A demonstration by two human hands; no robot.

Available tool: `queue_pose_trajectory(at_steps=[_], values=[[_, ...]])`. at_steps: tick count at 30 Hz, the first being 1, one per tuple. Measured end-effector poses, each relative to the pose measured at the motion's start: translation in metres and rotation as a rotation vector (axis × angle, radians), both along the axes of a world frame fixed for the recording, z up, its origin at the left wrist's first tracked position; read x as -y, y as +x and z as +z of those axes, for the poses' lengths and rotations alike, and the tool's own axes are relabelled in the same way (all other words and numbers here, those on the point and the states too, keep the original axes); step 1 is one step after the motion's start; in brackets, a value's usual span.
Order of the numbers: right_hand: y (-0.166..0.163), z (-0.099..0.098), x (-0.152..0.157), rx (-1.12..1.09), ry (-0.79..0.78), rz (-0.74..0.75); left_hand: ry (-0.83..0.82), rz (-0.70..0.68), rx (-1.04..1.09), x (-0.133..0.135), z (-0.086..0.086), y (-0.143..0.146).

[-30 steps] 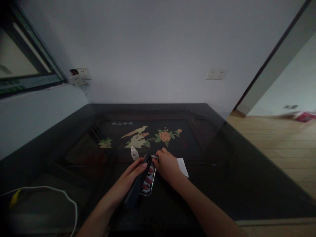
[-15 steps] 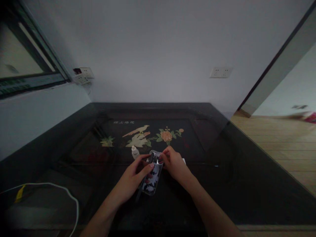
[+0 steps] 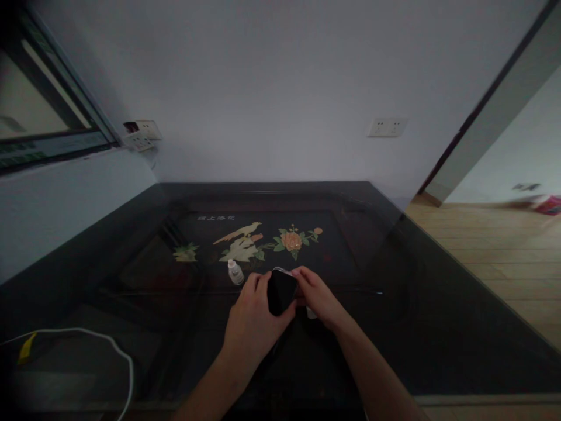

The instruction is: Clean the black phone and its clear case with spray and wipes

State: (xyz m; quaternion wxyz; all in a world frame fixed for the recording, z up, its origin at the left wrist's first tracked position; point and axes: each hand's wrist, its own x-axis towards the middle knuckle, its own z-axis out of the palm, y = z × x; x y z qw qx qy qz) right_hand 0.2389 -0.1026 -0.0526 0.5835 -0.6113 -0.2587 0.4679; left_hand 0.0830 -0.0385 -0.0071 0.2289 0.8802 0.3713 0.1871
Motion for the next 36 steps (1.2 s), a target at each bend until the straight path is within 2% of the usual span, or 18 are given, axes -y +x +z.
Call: queue_pose_trajectory(at_steps=[4, 9, 16, 24, 28, 33, 36], values=[[-0.001, -0.009, -0.003, -0.132, 0.023, -0.051, 0.064, 0.038, -0.056, 0.004, 0.001, 0.003], [-0.003, -0.013, -0.004, -0.22, 0.022, -0.044, 0.096, 0.069, -0.1, 0.008, 0.002, 0.005], [0.0, -0.013, -0.002, -0.147, -0.034, -0.026, 0.113, 0.056, -0.131, 0.008, -0.006, 0.002], [0.001, -0.007, -0.002, -0.08, -0.096, -0.003, 0.091, 0.048, -0.165, 0.003, -0.009, 0.006], [0.003, -0.011, -0.006, 0.007, -0.136, 0.012, 0.027, 0.07, -0.178, 0.002, -0.014, 0.008], [0.004, -0.008, -0.009, 0.437, -0.103, 0.024, 0.028, 0.045, -0.198, -0.001, -0.016, 0.01], [0.006, -0.004, -0.008, 0.487, -0.055, 0.083, 0.044, 0.041, -0.176, -0.002, -0.018, 0.012]])
